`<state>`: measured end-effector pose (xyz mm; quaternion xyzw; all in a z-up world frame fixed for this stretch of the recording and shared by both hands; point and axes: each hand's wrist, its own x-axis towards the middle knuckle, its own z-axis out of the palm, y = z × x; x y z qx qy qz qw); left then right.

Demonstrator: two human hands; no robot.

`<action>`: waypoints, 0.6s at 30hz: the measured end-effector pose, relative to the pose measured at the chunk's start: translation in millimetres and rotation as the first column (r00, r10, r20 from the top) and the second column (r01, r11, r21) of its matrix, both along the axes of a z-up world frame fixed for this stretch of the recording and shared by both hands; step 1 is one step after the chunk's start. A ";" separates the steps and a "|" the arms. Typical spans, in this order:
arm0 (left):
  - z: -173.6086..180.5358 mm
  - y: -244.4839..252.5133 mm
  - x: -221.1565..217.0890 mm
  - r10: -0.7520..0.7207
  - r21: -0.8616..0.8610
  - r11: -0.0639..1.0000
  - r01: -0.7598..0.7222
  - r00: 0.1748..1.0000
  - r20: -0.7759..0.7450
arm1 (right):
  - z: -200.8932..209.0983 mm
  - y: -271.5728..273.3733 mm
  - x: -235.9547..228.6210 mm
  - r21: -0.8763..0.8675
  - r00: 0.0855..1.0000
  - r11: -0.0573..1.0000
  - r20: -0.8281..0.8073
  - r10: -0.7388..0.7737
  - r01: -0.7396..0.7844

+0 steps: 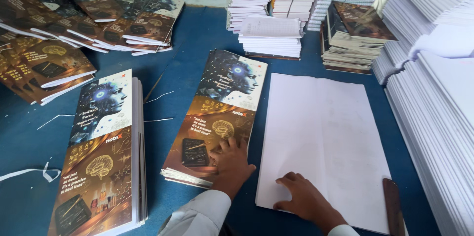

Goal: The person assembles notebooks by inserting loose index pages into printed covers. They pick up a cover, place an index sheet inside, and then stack the completed unit. This process is repeated multiple times.

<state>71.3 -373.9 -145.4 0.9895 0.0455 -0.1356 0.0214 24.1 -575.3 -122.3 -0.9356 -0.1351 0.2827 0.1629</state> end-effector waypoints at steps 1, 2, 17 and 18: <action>-3.2 0.2 0.9 0.007 0.014 1.000 -0.007 1.000 0.006 | 0.6 -1.4 -2.8 0.005 1.000 1.000 0.015 0.020 -0.020; -6.8 0.6 1.3 0.014 0.028 1.000 -0.014 1.000 0.012 | -0.8 -2.4 -5.8 0.010 0.999 0.999 0.031 0.041 -0.041; -0.5 14.1 9.7 0.092 0.013 0.996 -0.091 0.996 -0.008 | -0.8 -3.2 -7.2 0.060 1.000 0.998 -0.005 0.013 -0.012; 0.6 13.9 9.8 0.101 -0.012 0.995 -0.101 0.995 -0.010 | 0.8 -4.2 -6.5 0.083 0.999 0.996 -0.037 -0.015 0.018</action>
